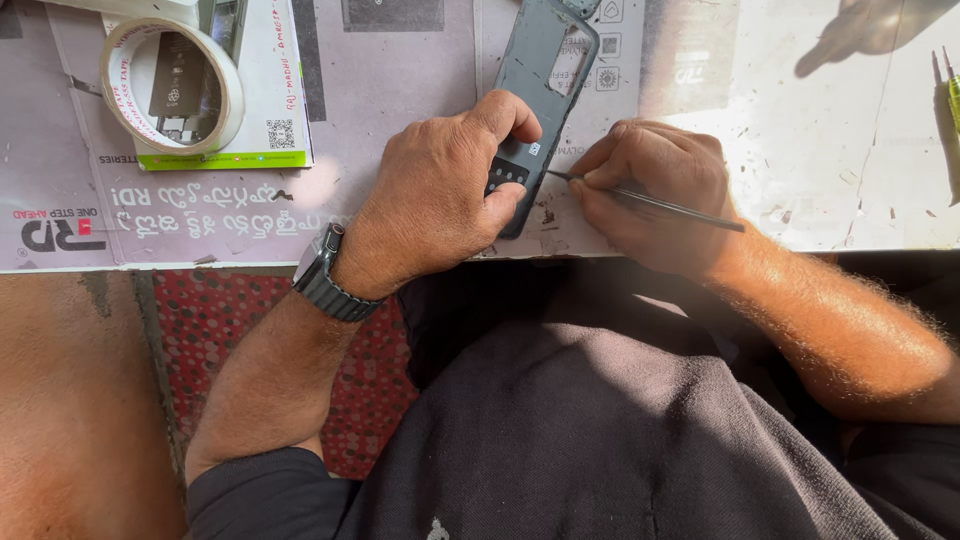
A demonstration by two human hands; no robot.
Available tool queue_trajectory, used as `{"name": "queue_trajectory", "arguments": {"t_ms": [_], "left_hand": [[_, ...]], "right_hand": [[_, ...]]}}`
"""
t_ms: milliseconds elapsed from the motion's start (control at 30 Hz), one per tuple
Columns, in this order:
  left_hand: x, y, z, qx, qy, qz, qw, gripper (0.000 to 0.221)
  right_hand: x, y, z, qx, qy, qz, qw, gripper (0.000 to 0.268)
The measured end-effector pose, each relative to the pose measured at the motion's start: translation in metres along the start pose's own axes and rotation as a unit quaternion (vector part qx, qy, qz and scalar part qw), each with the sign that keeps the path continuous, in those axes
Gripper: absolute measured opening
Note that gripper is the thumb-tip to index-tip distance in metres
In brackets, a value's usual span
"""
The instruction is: The person uses tweezers and a small screwdriver to scrape and remove adhesive residue from the inside of a gray phone case. They work methodically around the camera cutout and other areas, occasionally switching tools to continue the cleaning process.
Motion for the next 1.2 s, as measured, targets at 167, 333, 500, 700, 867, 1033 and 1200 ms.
{"name": "queue_trajectory", "arguments": {"t_ms": [167,333,500,700,867,1033,1200], "left_hand": [[0.001,-0.001,0.002,0.011,0.003,0.004,1.0,0.04],[0.0,0.0,0.001,0.005,0.001,0.0,1.0,0.04],[-0.001,0.001,0.001,0.007,0.003,0.002,1.0,0.04],[-0.001,0.001,0.002,0.008,0.002,0.006,1.0,0.039],[-0.001,0.002,0.001,0.013,0.007,0.002,1.0,0.039],[0.001,-0.002,0.001,-0.005,-0.007,0.002,1.0,0.039],[0.001,0.0,0.002,0.01,-0.002,-0.006,1.0,0.039]], "right_hand": [[0.005,-0.015,0.003,-0.092,-0.05,-0.076,0.992,0.029],[0.003,-0.013,-0.002,-0.059,-0.043,-0.065,0.995,0.028],[0.003,-0.013,-0.003,-0.071,-0.05,-0.083,0.993,0.027],[0.002,-0.012,0.0,-0.072,-0.03,-0.05,0.996,0.027],[0.001,-0.009,-0.002,-0.05,-0.023,-0.045,0.997,0.025],[0.001,-0.019,0.0,-0.093,-0.04,-0.062,0.993,0.027],[0.001,-0.009,0.0,-0.039,-0.015,-0.03,0.999,0.026]]}}
Point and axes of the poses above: each hand's wrist, its own z-axis away from the middle knuckle, its own x-axis out of the palm, y = z × x, the point moved 9 cm from there along -z, towards the middle knuckle, and after that the axes turned 13 degrees about z, right-handed, at the moved point
